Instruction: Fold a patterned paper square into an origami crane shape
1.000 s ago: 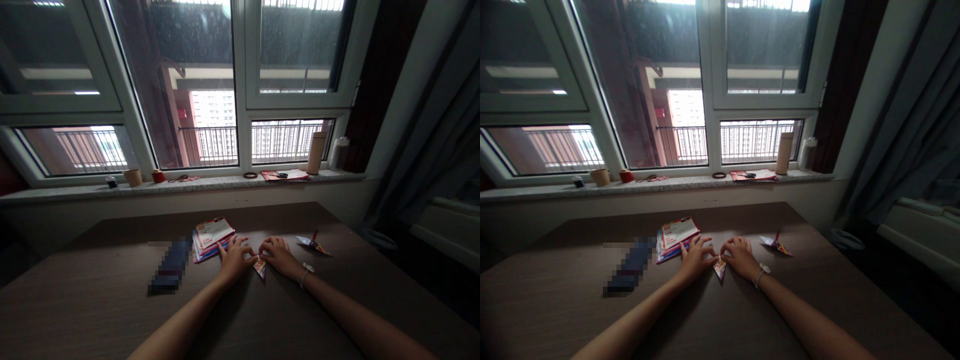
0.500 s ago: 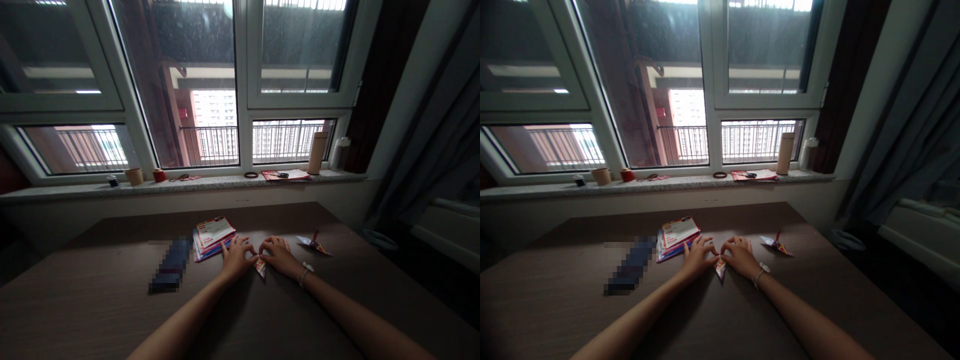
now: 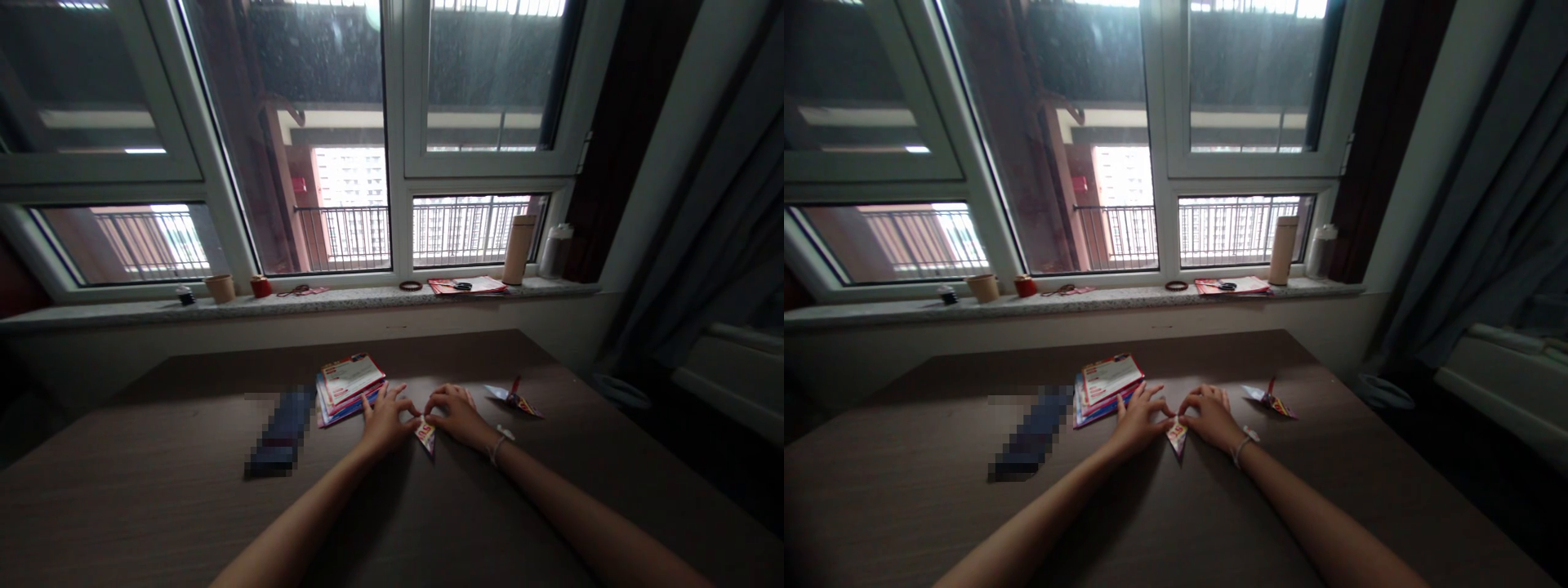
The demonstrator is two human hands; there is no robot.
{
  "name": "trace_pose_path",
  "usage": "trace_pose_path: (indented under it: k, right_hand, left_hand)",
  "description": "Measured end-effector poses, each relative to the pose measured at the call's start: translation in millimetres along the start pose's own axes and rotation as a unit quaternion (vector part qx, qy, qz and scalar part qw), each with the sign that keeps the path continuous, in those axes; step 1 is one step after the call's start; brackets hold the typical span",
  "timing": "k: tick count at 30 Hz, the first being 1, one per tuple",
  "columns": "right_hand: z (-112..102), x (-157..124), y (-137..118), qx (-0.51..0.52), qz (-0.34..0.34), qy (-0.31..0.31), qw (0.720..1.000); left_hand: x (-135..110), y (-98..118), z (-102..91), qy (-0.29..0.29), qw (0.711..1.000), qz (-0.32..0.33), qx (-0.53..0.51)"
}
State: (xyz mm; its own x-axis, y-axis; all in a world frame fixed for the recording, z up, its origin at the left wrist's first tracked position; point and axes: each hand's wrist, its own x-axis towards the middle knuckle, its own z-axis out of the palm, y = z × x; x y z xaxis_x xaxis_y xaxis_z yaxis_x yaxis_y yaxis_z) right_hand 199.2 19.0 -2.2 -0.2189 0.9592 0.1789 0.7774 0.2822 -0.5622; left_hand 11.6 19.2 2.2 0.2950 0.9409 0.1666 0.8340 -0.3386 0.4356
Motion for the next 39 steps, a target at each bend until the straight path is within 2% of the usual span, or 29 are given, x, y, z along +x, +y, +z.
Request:
trace_pose_path:
  k: [16, 21, 27, 34, 39]
  right_hand:
    - [-3.1, -0.6, 9.5, 0.008, -0.040, -0.019, 0.999]
    - [-2.9, -5.1, 9.9, 0.011, -0.060, 0.000, 0.998]
    - [-2.2, -11.9, 5.9, 0.013, -0.105, 0.020, 0.994]
    - [-0.7, -13.1, 2.1, -0.015, -0.107, 0.040, 0.993]
    - [-4.3, -13.1, 2.6, -0.029, -0.105, 0.025, 0.994]
  left_hand:
    - [-2.8, -10.8, -10.9, -0.044, 0.999, 0.010, 0.023]
    - [-5.0, -12.2, -6.7, -0.025, 0.999, 0.032, 0.023]
    - [-5.2, -13.2, -1.3, 0.029, 0.997, 0.067, 0.022]
    - [-7.0, -8.0, -2.9, 0.040, 0.995, 0.076, 0.046]
    - [-8.3, -8.9, -3.0, 0.035, 0.996, 0.067, 0.042]
